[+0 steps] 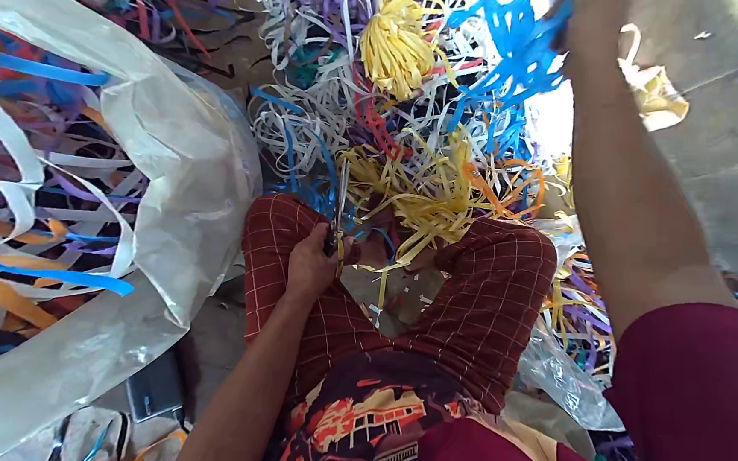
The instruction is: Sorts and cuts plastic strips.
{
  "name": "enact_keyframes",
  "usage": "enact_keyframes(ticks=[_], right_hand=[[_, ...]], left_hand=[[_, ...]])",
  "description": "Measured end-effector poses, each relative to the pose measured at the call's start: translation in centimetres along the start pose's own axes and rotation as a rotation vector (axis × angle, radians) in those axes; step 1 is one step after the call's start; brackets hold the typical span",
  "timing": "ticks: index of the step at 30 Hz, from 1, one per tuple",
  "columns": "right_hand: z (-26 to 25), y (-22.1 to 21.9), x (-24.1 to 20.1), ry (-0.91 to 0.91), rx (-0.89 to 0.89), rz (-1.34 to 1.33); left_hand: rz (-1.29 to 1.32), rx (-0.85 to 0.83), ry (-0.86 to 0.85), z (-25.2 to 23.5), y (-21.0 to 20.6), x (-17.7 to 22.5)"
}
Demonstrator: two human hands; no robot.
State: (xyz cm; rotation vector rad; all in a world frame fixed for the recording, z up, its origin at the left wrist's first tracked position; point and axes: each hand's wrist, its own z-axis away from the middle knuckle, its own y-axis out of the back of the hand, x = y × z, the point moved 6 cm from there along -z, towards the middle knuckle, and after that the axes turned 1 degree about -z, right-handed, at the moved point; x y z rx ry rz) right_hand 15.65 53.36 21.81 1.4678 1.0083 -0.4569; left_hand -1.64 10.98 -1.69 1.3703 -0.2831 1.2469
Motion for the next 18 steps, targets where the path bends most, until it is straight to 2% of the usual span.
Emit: enact_keyframes(ticks=[5, 8, 11, 14, 18], right_hand=[[4.6, -8.4, 6.6, -0.085, -0.545, 0.241], [5.8, -9.9, 11.0, -0.178, -0.697, 0.351], [6.4, -9.4, 18.1, -0.422, -0.741, 0.464], [7.5, -7.9, 24.9, -0.525, -0.651, 0.717], [11.1, -7.5, 33.8, -0.684, -0.526, 0.699]], left_hand=[[-0.048, 0.030, -0.051, 0.1, 0.0, -0.2], [-0.064, 0.030, -0.064, 0.1, -0.1, -0.4], [-0.082, 0.020, -0.061, 0.0, -0.3, -0.8], [-0.097, 0.014, -0.049, -0.2, -0.4, -1.1], [-0.135, 0.005, -0.038, -0.4, -0.4, -0.6]])
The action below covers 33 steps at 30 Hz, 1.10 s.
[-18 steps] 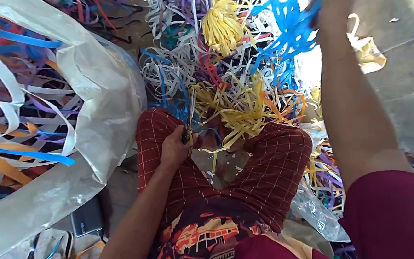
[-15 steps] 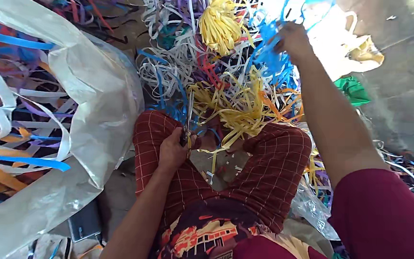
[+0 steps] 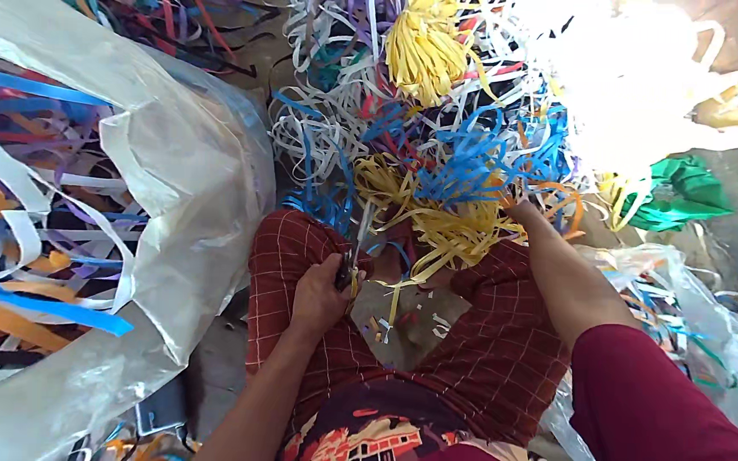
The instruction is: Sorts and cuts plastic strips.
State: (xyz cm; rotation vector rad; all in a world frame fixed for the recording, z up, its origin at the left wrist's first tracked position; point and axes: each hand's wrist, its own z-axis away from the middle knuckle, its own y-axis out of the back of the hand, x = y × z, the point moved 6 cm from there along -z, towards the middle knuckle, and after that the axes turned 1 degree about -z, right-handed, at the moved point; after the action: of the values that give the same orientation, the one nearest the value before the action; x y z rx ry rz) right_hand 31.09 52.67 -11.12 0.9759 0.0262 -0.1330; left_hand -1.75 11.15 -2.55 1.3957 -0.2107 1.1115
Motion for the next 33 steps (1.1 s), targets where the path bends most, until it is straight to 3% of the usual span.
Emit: enact_keyframes(ticks=[6, 12, 15, 19, 22, 25, 29, 33], right_hand=[[-0.8, -1.9, -2.1, 0.014, -0.027, -0.074], [2.0, -0.1, -8.0, 0.224, -0.030, -0.319], [5.0, 2.0, -10.5, 0.341, -0.030, -0.132], [11.4, 5.2, -11.8, 0.456, -0.005, 0.176], [17.4, 7.6, -12.8, 0.597, -0.037, 0.222], [23.8, 10.4, -14.0, 0.710, 0.043, 0.223], [32.7, 12.6, -16.2, 0.937, 0.227, 0.342], [41.1, 12.9, -18.8, 1.178, 0.351, 0.424]], left_hand=[[-0.086, -0.041, 0.008, -0.5, -0.2, 0.9], [-0.075, -0.058, 0.029, -0.2, -0.2, 0.9], [-0.078, -0.077, 0.018, 0.0, 0.0, 1.2], [-0.067, -0.110, 0.016, 0.3, 0.0, 1.0], [0.026, -0.079, 0.023, 0.5, 0.0, 1.0], [0.256, 0.032, -0.073, 0.8, 0.7, 1.7], [0.708, 0.073, -0.180, 0.8, 3.1, 6.5], [1.014, 0.043, -0.423, -0.6, 6.1, 14.4]])
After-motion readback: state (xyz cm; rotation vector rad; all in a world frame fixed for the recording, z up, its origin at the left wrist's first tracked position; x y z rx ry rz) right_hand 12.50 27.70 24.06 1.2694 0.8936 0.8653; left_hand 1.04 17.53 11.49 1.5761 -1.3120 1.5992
